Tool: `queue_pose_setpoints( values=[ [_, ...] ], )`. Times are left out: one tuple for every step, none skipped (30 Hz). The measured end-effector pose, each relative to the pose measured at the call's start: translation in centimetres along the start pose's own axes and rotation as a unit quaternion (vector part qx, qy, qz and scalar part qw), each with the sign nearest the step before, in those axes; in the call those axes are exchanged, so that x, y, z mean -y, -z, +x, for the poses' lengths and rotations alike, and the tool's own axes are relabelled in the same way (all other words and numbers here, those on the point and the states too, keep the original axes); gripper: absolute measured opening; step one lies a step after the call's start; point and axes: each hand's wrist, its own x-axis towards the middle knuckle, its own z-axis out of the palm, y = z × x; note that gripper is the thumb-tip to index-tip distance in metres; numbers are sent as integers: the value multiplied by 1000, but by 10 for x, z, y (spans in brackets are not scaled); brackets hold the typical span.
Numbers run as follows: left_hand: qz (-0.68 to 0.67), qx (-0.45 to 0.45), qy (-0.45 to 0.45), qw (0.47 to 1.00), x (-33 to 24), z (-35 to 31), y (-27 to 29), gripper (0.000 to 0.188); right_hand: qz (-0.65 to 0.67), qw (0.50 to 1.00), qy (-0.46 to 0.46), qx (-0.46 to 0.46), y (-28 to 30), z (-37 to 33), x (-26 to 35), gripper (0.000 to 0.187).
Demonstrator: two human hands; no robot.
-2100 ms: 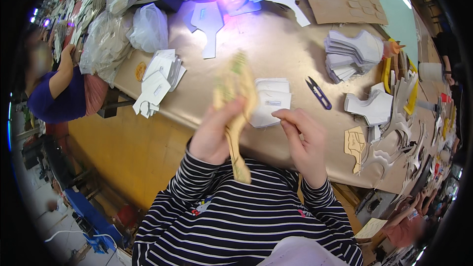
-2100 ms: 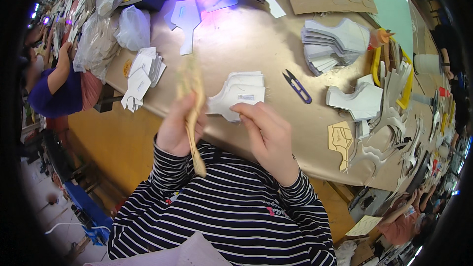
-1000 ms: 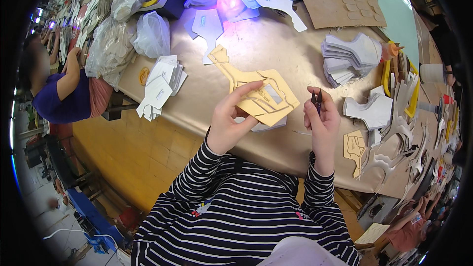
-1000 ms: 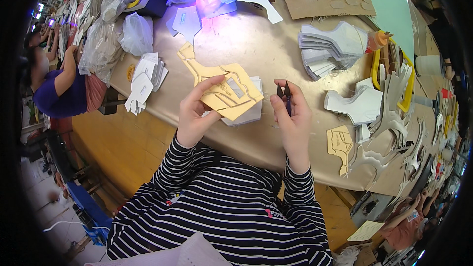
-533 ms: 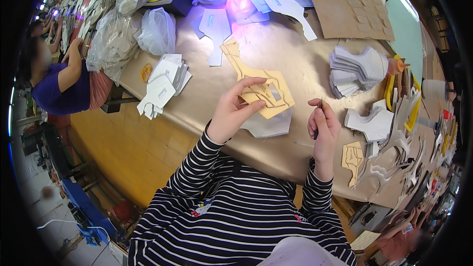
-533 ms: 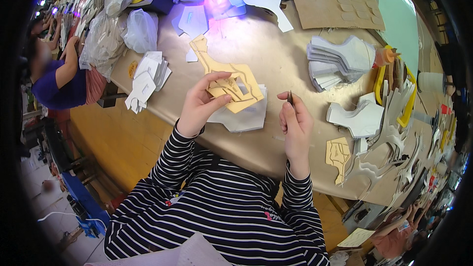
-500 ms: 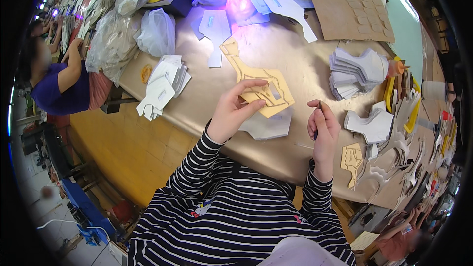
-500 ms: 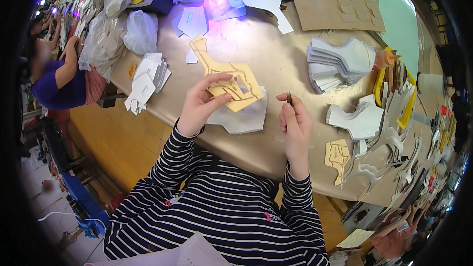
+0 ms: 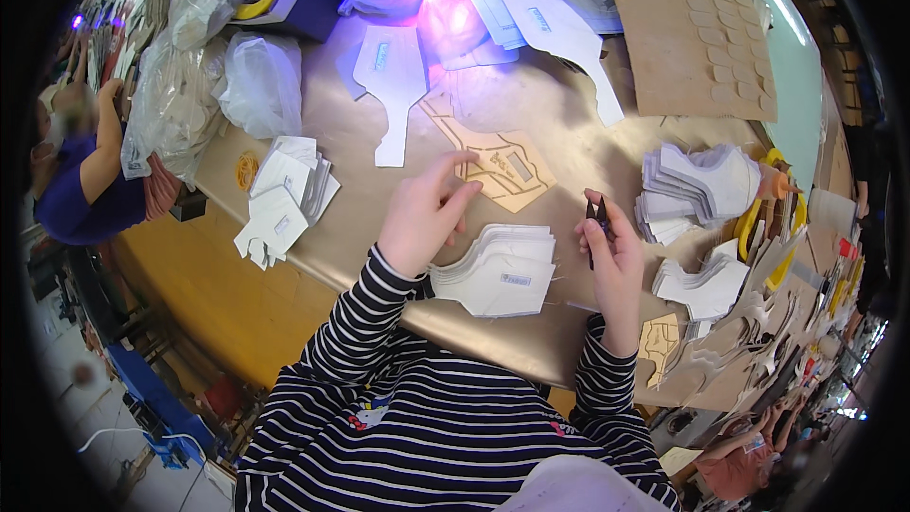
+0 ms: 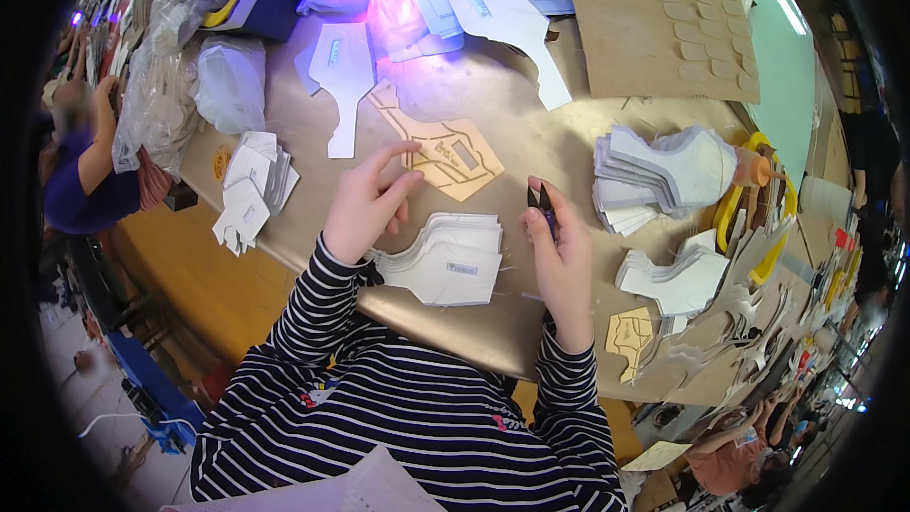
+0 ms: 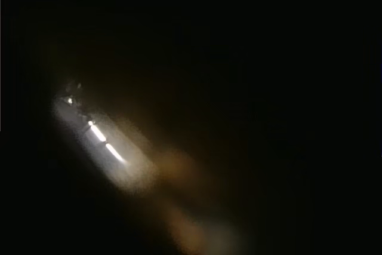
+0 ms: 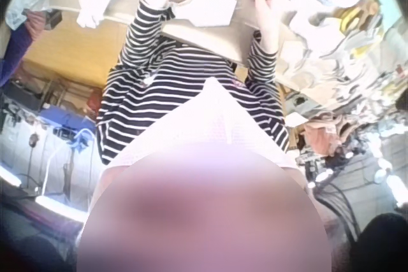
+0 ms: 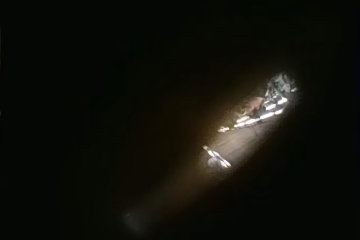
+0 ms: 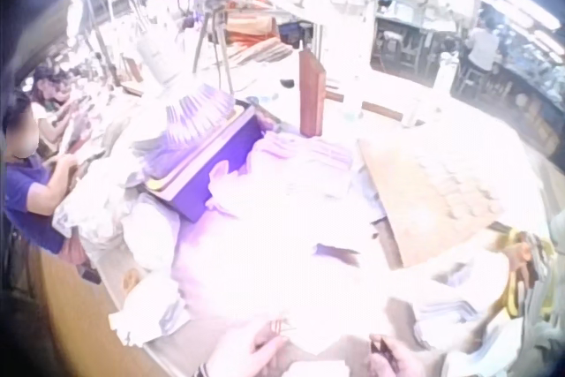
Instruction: The person uses a purple utility knife to cut along marked lines on a cardboard pattern piece. They rotate the piece and make precise cuts, then inspect the cutout and continue trimming edges. The work occurs at a cluttered table with stacks of white fabric pieces and other cardboard patterns nearby.
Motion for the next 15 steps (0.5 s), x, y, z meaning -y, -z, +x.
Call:
queue_pose_setpoints(
  values=[
    [5, -22, -53, 998, 1, 2, 1, 32, 26, 1000, 2, 12, 0, 4, 1, 33],
    [17, -33, -77, 996, 3, 4, 1, 29, 51, 999, -11, 17, 2, 7, 3, 32],
    [44, -60, -175, 982, 5, 8, 2, 28, 80, 996, -10, 33, 2, 10, 5, 32],
    [78, -76, -243, 964, 7, 13, 2, 27, 119, 991, -37, 47, 2, 13, 7, 32],
    [111, -92, -312, 939, 8, 18, 2, 25, 163, 983, -50, 69, 5, 16, 10, 33],
    [145, -86, -324, 931, 9, 23, 1, 28, 198, 974, -81, 79, 8, 20, 12, 35],
    [181, -81, -338, 920, 10, 27, -1, 30, 312, 940, -104, 96, 10, 23, 15, 37],
    [212, -78, -350, 909, 11, 31, -3, 32, 367, 915, -110, 126, 12, 26, 17, 40],
    [217, -76, -337, 913, 11, 31, -7, 34, 417, 889, -109, 151, 14, 29, 19, 42],
    [220, -78, -336, 913, 11, 32, -8, 34, 475, 856, -106, 173, 14, 32, 20, 44],
    [223, -80, -334, 912, 11, 33, -10, 35, 420, 889, -79, 166, 11, 34, 19, 49],
    [228, -81, -332, 912, 11, 34, -10, 35, 377, 912, -22, 157, 5, 38, 16, 50],
    [235, -83, -340, 907, 12, 36, -9, 35, 346, 925, 36, 150, -5, 44, 11, 51],
    [244, -83, -347, 902, 14, 38, -6, 36, 306, 937, 86, 147, -11, 46, 9, 47],
    [246, -87, -355, 898, 15, 40, -4, 37, 264, 952, 97, 122, -17, 48, 7, 43]
  ],
)
